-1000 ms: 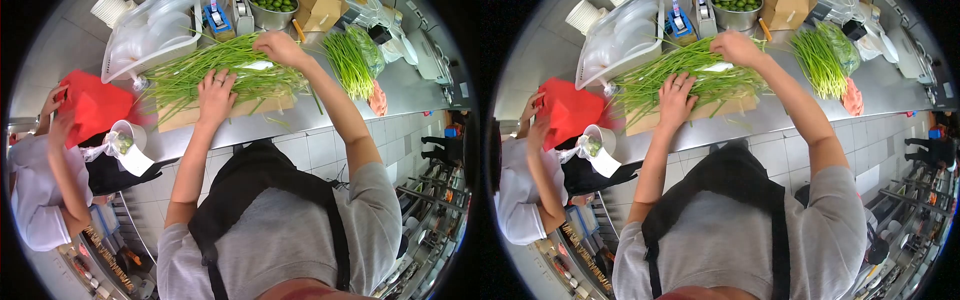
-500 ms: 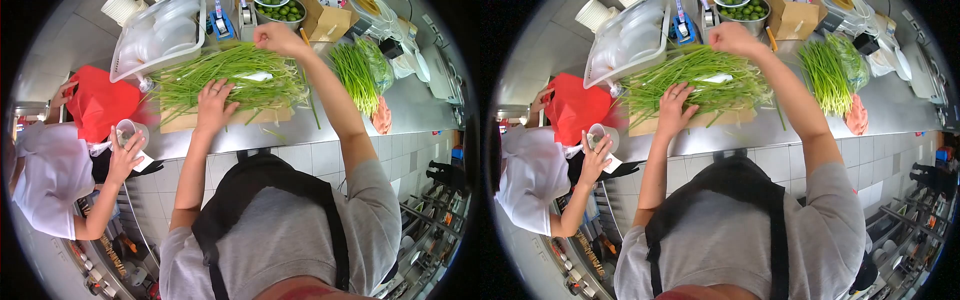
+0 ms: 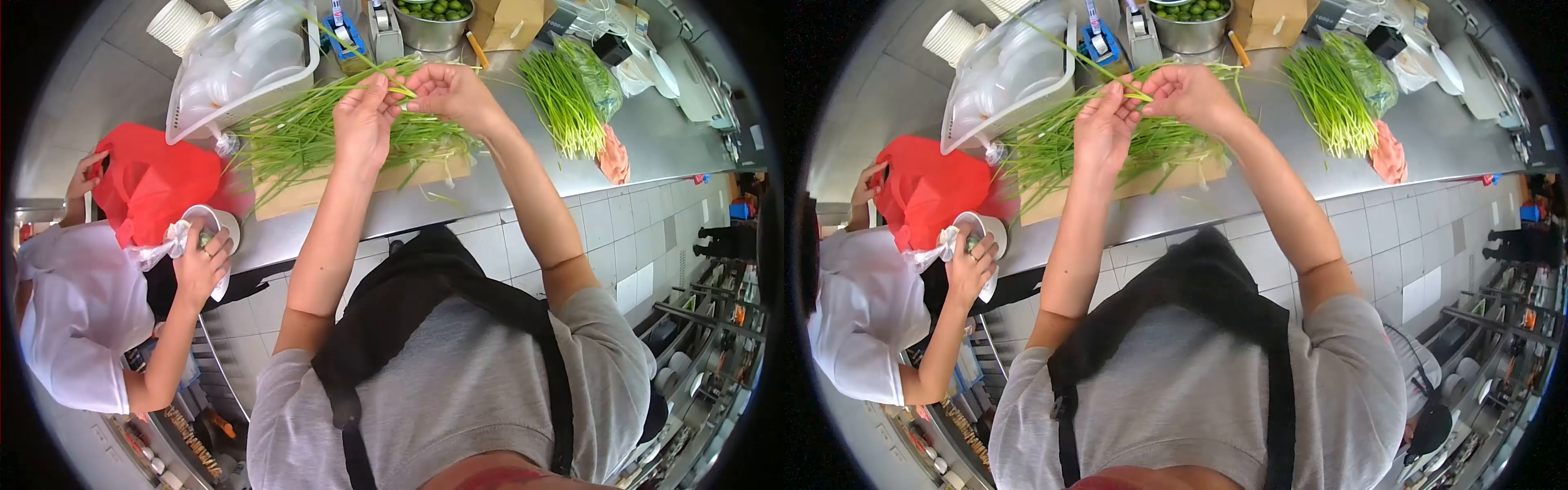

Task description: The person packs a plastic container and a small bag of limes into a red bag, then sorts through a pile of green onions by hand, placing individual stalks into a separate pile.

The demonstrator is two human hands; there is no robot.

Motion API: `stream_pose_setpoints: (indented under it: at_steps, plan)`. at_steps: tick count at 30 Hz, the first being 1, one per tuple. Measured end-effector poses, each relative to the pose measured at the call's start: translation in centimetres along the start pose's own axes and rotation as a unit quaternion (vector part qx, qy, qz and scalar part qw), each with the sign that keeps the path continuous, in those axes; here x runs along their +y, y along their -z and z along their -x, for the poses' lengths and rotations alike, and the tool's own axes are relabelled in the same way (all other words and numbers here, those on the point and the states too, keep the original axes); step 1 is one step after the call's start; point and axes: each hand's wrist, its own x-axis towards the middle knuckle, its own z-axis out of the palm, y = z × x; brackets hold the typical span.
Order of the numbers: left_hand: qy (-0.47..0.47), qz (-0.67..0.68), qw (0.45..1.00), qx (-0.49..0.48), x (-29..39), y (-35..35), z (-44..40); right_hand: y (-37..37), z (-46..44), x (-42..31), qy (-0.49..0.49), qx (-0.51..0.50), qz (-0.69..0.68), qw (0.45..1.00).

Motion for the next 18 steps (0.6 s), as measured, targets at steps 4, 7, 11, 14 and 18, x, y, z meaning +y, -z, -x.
stream_pose_setpoints:
  at_steps: [4,7,11,14,18]
  plan:
    - [0.016,-0.033,0.999,-0.022,0.5,1.0,0.8,-0.8,1.1,-0.2,-0.082,0.029,-0.035,0.996]
    - [0.034,0.041,0.998,-0.043,0.2,1.2,0.7,-1.0,1.0,0.6,-0.073,0.026,-0.050,0.996]
    - [0.037,0.072,0.997,0.008,-0.8,0.9,1.0,-2.0,1.5,0.3,-0.065,0.056,-0.057,0.995]
    - [0.045,0.074,0.996,0.009,-1.3,1.7,1.0,-2.0,1.4,2.2,-0.037,0.089,-0.050,0.994]
    - [-0.031,0.171,0.985,0.020,-0.3,2.8,2.5,1.0,1.0,4.0,-0.001,0.205,0.074,0.976]
